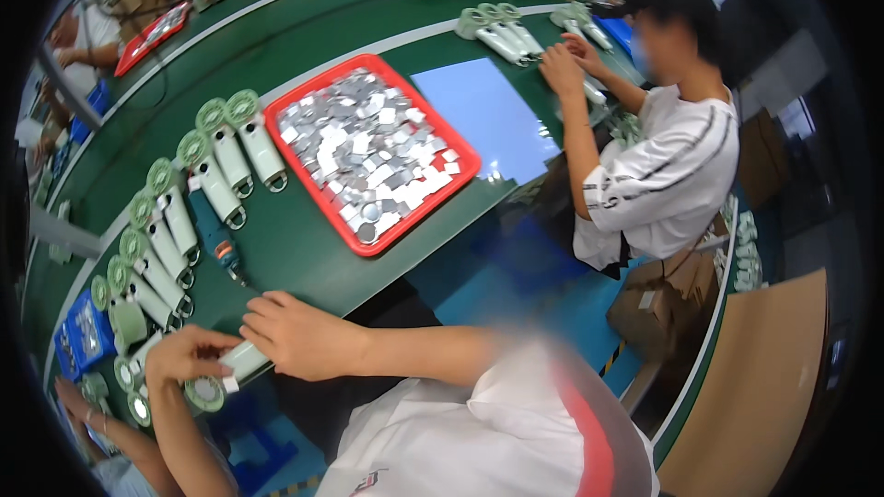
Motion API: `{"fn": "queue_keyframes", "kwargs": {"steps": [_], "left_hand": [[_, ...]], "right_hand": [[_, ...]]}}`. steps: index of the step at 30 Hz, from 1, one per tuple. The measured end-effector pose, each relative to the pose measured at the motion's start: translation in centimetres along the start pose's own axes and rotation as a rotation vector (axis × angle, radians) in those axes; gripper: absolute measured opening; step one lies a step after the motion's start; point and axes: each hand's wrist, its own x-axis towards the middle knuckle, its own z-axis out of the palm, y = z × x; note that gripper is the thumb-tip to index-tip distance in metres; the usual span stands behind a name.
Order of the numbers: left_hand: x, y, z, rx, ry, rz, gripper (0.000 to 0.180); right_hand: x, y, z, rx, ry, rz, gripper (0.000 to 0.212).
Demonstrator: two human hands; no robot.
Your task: Assemble small portable fans by attaching central components to the fan blades on a production line.
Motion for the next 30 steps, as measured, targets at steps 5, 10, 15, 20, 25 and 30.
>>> {"fn": "queue_keyframes", "kwargs": {"steps": [5,10,15,20,25,30], "left_hand": [[3.5,2.0,-2.0,0.168,-0.143,0.265,0.058],[5.5,5.2,-3.1,0.253,-0.234,0.163,0.046],[5.3,6.7,-3.4,0.332,-0.234,0.087,0.046],[5.4,8.1,-3.7,0.425,-0.172,0.042,0.040],[5.5,7.8,-3.5,0.397,-0.073,0.043,0.033],[3.5,8.1,-3.5,0.177,0.151,0.019,0.032]], "right_hand": [[-0.4,0.4,0.6,-0.038,0.097,0.050,0.051],[-0.3,0.1,-0.8,-0.081,0.052,0.047,0.056],[-0.7,-1.1,0.0,-0.119,0.103,0.094,0.054],[-1.3,-2.4,0.7,-0.160,0.147,0.187,0.053],[-1.4,-2.3,1.2,-0.183,0.196,0.210,0.053],[-1.5,-2.7,1.9,-0.192,0.213,0.230,0.052]]}}
